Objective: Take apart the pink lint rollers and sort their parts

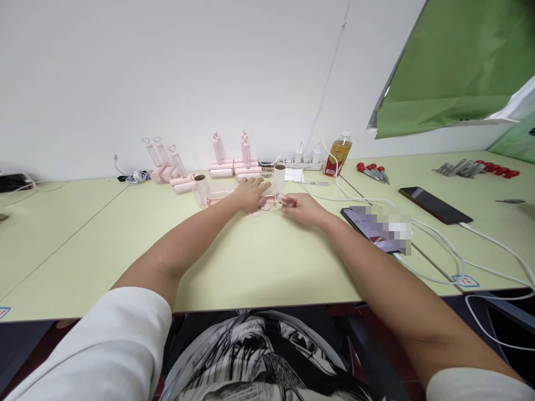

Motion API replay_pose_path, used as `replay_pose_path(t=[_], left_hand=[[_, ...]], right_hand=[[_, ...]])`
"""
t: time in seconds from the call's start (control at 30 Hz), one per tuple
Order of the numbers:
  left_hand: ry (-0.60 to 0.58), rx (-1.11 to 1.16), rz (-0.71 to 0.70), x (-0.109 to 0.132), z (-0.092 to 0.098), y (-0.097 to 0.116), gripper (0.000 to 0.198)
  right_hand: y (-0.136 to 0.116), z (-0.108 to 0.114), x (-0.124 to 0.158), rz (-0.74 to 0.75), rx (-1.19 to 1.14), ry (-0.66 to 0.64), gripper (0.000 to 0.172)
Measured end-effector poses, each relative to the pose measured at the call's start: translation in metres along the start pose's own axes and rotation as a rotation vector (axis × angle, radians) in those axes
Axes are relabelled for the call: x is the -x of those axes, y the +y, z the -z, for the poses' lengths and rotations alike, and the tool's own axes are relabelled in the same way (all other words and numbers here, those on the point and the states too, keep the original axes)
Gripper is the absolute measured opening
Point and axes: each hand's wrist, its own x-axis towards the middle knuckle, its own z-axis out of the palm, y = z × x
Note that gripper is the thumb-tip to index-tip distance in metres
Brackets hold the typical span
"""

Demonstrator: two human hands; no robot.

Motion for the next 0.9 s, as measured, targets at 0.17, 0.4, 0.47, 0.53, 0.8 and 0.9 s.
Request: replay_pose_path(t=[0.17,0.4,0.47,0.53,0.8,0.9], left_hand=[[0.095,-0.023,-0.018,0.010,-0.005,0.013,0.062],[0.138,0.014,-0.051,0.012,-0.003,0.015,0.055],[0.157,0.026,-0.043,0.013,0.001,0.015,0.052],[0.189,0.041,-0.007,0.016,0.005,0.019,0.049],[0.384,0.115,0.105,0.067,0.029,0.068,0.053],[0.264,0.067,-0.028,0.089,0.031,0.074,0.039]], right_hand=[[0.007,0.000,-0.003,-0.042,-0.062,0.050,0.016],[0.009,-0.001,-0.003,-0.093,-0.071,0.081,0.020],[0.009,-0.001,-0.003,-0.102,-0.062,0.086,0.022],[0.009,0.000,-0.003,-0.113,-0.067,0.089,0.023],[-0.016,0.002,0.009,-0.041,-0.006,-0.113,0.024],[-0.033,-0.001,0.016,0.080,-0.154,-0.344,0.018]])
